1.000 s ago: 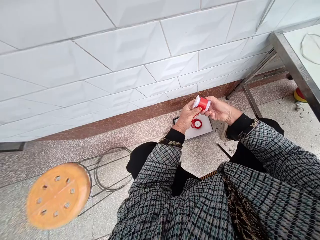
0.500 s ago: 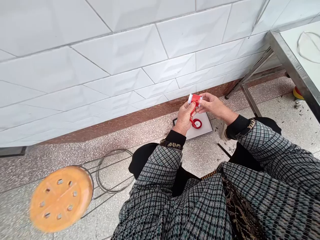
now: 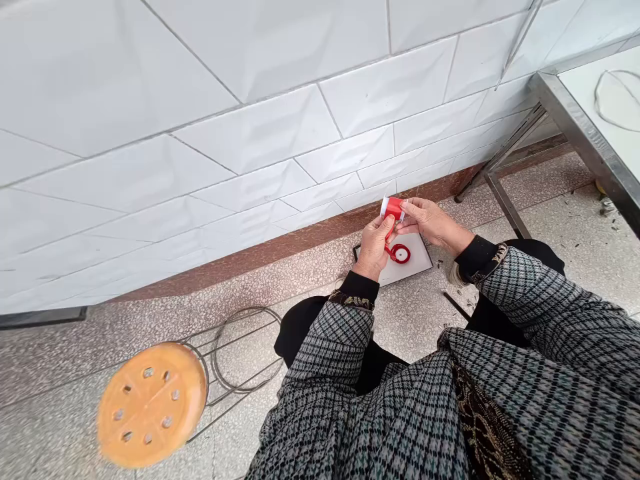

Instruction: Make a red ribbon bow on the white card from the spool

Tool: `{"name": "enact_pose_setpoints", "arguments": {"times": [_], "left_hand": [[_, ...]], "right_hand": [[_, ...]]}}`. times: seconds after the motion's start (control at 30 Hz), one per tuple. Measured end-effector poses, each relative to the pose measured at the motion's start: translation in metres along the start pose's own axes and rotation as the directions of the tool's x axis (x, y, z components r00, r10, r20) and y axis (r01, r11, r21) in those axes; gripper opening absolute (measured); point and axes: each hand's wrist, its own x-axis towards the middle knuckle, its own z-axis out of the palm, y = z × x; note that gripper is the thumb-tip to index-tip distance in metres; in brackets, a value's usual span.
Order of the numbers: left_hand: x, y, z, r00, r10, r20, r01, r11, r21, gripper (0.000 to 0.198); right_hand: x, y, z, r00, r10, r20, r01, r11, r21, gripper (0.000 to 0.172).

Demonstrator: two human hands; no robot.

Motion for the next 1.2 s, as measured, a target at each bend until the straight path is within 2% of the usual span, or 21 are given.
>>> {"name": "enact_pose_setpoints", "arguments": {"times": [0.2,0.3,0.43,0.57,0.7,0.83,0.97,1.07,1.13,1.2], "left_hand": [[0.001,-0.002,-0.007,1.0,0.023,0.002,-0.024,0.999,0.044,0.049],[0.001,-0.002,-0.01,1.0,0.023,-0.015,-0.022,0.995,0.098,0.045],[0.002,-0.003,-0.013,0.999,0.049,-0.014,-0.046,0.982,0.182,0.041],[0.005,-0.004,-0.015,0.994,0.104,0.027,-0.107,0.976,0.188,0.044],[0.009,-0.003,-0.019,0.985,0.142,0.095,-0.157,0.973,0.172,0.057],[0.009,0.0,-0.023,0.983,0.103,0.15,-0.129,0.975,0.178,0.061],[0.005,0.001,-0.02,0.986,0.056,0.157,-0.075,0.99,0.12,0.059],[0.003,0.002,-0.016,0.991,0.047,0.127,-0.057,0.995,0.08,0.055],[0.003,0.003,-0.015,0.994,0.06,0.094,-0.067,0.995,0.076,0.055],[0.004,0.003,-0.014,0.995,0.078,0.07,-0.084,0.993,0.087,0.055]], "right_hand": [[0.005,0.003,-0.002,1.0,0.021,0.013,-0.022,0.999,0.028,0.022],[0.006,0.004,-0.004,0.997,0.053,0.056,-0.056,0.997,0.056,0.02],[0.007,0.004,-0.006,0.993,0.095,0.068,-0.102,0.99,0.097,0.027],[0.006,0.001,-0.006,0.987,0.145,0.076,-0.154,0.978,0.139,0.03],[0.004,-0.001,-0.005,0.973,0.222,0.061,-0.229,0.957,0.179,0.031],[0.005,0.0,-0.006,0.955,0.273,0.114,-0.294,0.925,0.24,0.03],[0.005,0.001,-0.007,0.92,0.344,0.19,-0.377,0.91,0.175,0.044],[0.001,0.001,-0.007,0.941,0.278,0.194,-0.296,0.953,0.071,0.048],[-0.003,0.0,-0.006,0.978,0.133,0.159,-0.138,0.99,0.017,0.031],[-0.005,0.0,-0.004,0.993,0.003,0.118,0.002,0.999,-0.047,0.009]]}}
